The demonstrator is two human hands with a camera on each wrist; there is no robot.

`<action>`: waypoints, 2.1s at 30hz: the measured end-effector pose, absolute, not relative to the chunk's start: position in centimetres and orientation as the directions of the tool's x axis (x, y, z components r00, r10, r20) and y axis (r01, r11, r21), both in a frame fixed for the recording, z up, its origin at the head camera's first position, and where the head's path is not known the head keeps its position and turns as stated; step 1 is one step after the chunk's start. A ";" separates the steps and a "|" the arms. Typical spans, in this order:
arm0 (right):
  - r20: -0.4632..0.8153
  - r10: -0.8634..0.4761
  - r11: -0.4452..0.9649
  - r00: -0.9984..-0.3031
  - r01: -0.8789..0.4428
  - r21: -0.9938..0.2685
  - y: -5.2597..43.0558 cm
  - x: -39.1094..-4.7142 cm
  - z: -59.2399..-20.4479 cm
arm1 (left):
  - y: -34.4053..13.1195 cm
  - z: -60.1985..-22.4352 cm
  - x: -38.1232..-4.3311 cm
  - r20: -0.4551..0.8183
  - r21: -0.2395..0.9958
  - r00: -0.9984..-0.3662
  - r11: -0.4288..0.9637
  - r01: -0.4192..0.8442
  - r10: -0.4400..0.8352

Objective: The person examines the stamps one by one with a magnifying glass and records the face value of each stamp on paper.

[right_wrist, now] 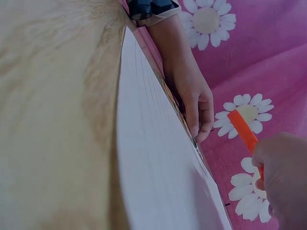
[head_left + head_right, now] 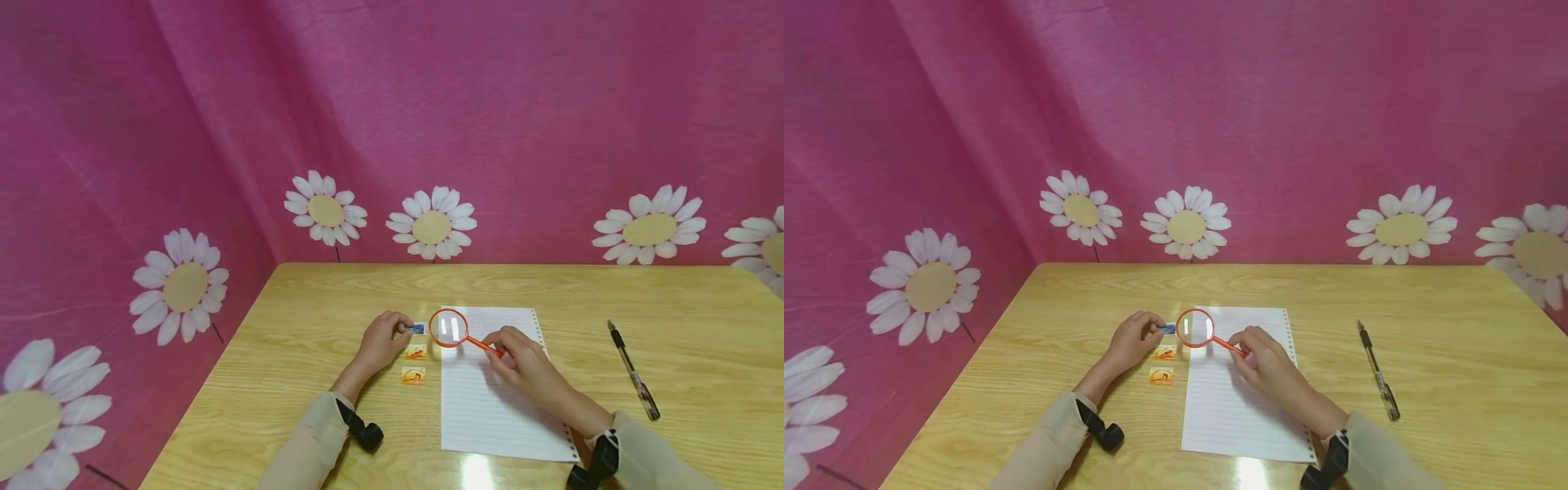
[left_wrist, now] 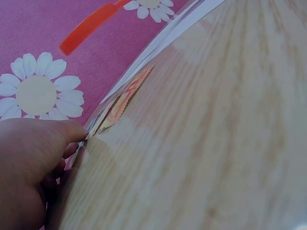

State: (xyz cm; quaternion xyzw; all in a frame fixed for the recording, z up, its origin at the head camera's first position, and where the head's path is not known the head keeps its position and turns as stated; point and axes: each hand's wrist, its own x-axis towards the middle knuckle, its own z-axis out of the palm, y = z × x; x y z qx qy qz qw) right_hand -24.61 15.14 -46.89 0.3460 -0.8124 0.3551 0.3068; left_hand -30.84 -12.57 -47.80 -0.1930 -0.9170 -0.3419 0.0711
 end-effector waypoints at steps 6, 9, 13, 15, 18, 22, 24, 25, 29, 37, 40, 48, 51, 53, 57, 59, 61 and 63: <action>0.742 -0.355 0.505 -0.568 -0.785 -0.359 14.6 -24.9 -46.9 | -12.6 -47.8 -30.9 0.263 0.596 -0.914 0.693 0.406 0.310; 0.745 -0.361 0.499 -0.562 -0.791 -0.355 14.4 -25.0 -46.8 | -12.6 -47.8 -30.9 0.259 0.600 -0.915 0.691 0.402 0.308; 0.753 -0.367 0.488 -0.546 -0.802 -0.344 14.1 -25.2 -46.8 | -12.6 -47.8 -30.9 0.255 0.602 -0.916 0.690 0.401 0.310; 0.757 -0.369 0.482 -0.540 -0.807 -0.341 13.9 -25.3 -46.8 | -12.6 -47.7 -30.8 0.257 0.598 -0.916 0.694 0.401 0.309; 0.761 -0.370 0.472 -0.533 -0.813 -0.340 13.6 -25.5 -46.8 | -12.6 -47.7 -30.8 0.261 0.592 -0.915 0.697 0.404 0.309; 0.765 -0.377 0.464 -0.522 -0.821 -0.331 13.3 -25.7 -46.8 | -12.6 -47.8 -30.9 0.261 0.580 -0.915 0.707 0.404 0.309; 0.764 -0.381 0.463 -0.521 -0.822 -0.330 13.1 -25.8 -46.8 | -12.7 -47.9 -31.0 0.263 0.577 -0.914 0.709 0.405 0.309; 0.764 -0.383 0.462 -0.519 -0.824 -0.328 13.1 -25.8 -46.8 | -12.7 -48.0 -31.0 0.265 0.576 -0.914 0.710 0.406 0.308; 0.763 -0.390 0.461 -0.515 -0.827 -0.323 12.9 -25.9 -46.9 | -12.6 -48.0 -31.0 0.262 0.577 -0.915 0.711 0.403 0.306; 0.754 -0.412 0.478 -0.511 -0.826 -0.299 12.8 -25.9 -46.8 | -12.7 -47.9 -31.0 0.258 0.569 -0.917 0.718 0.400 0.305; 0.756 -0.415 0.471 -0.506 -0.830 -0.298 12.8 -25.9 -46.8 | -12.7 -47.9 -31.0 0.257 0.573 -0.917 0.716 0.399 0.305; 0.758 -0.414 0.460 -0.505 -0.834 -0.305 12.9 -26.1 -46.9 | -12.7 -47.9 -31.0 0.261 0.573 -0.915 0.713 0.403 0.307; 0.755 -0.417 0.461 -0.506 -0.834 -0.305 12.8 -26.0 -46.9 | -12.8 -47.9 -31.0 0.251 0.577 -0.917 0.713 0.398 0.309; 0.755 -0.415 0.463 -0.507 -0.832 -0.304 12.8 -26.1 -46.9 | -12.8 -47.9 -31.0 0.248 0.580 -0.918 0.711 0.397 0.310; 0.757 -0.411 0.468 -0.508 -0.830 -0.302 12.9 -26.1 -46.9 | -12.7 -47.8 -31.0 0.246 0.584 -0.919 0.710 0.393 0.307; 0.758 -0.409 0.469 -0.508 -0.830 -0.303 12.9 -26.1 -46.9 | -12.7 -47.8 -31.0 0.247 0.584 -0.920 0.711 0.392 0.305; 0.758 -0.409 0.467 -0.508 -0.830 -0.305 12.9 -26.1 -46.9 | -12.7 -47.9 -31.0 0.247 0.582 -0.920 0.713 0.391 0.304; 0.757 -0.409 0.466 -0.510 -0.830 -0.307 12.9 -26.1 -47.0 | -12.7 -47.9 -31.0 0.247 0.580 -0.920 0.714 0.393 0.305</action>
